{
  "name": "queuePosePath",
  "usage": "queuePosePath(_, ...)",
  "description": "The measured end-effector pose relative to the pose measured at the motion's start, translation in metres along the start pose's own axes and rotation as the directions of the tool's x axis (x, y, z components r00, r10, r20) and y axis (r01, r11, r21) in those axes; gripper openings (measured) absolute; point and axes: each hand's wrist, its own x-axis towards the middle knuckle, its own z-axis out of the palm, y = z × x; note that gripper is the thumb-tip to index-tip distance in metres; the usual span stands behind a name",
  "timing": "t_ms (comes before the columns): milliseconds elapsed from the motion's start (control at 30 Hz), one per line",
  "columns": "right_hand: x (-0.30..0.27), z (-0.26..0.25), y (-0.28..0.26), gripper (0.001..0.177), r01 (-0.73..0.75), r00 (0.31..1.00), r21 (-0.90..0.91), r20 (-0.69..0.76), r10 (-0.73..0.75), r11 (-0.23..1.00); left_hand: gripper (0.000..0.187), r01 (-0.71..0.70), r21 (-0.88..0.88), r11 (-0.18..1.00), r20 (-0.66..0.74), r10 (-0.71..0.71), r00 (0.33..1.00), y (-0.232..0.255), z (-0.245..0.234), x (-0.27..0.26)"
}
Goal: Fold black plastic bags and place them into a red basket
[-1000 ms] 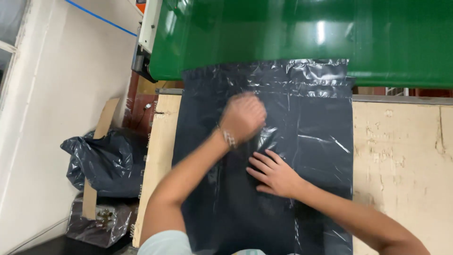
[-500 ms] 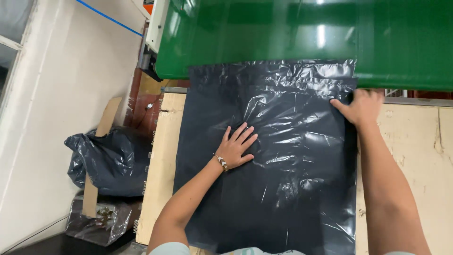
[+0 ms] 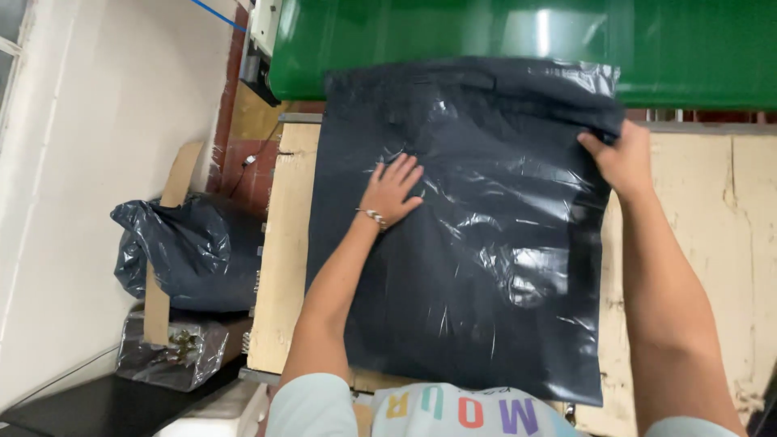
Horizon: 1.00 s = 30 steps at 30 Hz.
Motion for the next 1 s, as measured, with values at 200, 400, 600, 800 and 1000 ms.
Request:
queuePosePath(200, -0.117, -0.027, -0.029, 0.04, 0.357, 0.934, -0.17, 0.042, -0.355, 0.919, 0.073, 0.138, 0.134, 0.981, -0.053, -0.132, 0.99, -0.047, -0.01, -0.063)
queuePosePath(400, -0.162, -0.013, 0.019, 0.022, 0.351, 0.936, -0.302, 0.076, -0.344, 0.887, 0.046, 0.438, 0.116, 0.892, 0.286, -0.452, 0.845, -0.093, 0.01, -0.119)
queuePosePath(600, -0.164, -0.024, 0.042, 0.047, 0.297, 0.955, -0.476, 0.161, -0.25, 0.828, 0.116, 0.581, 0.182, 0.794, 0.218, -0.608, 0.763, -0.123, -0.003, -0.157)
queuePosePath(800, -0.134, -0.001, -0.029, 0.059, 0.461, 0.882, -0.592, 0.226, -0.413, 0.661, 0.043, 0.407, -0.188, 0.894, -0.294, -0.447, 0.845, -0.042, -0.045, -0.094)
queuePosePath(1000, -0.117, 0.09, -0.063, 0.067, 0.542, 0.838, -0.54, 0.406, -0.364, 0.645, 0.08, 0.088, 0.129, 0.988, -0.11, -0.073, 0.991, -0.002, 0.02, -0.043)
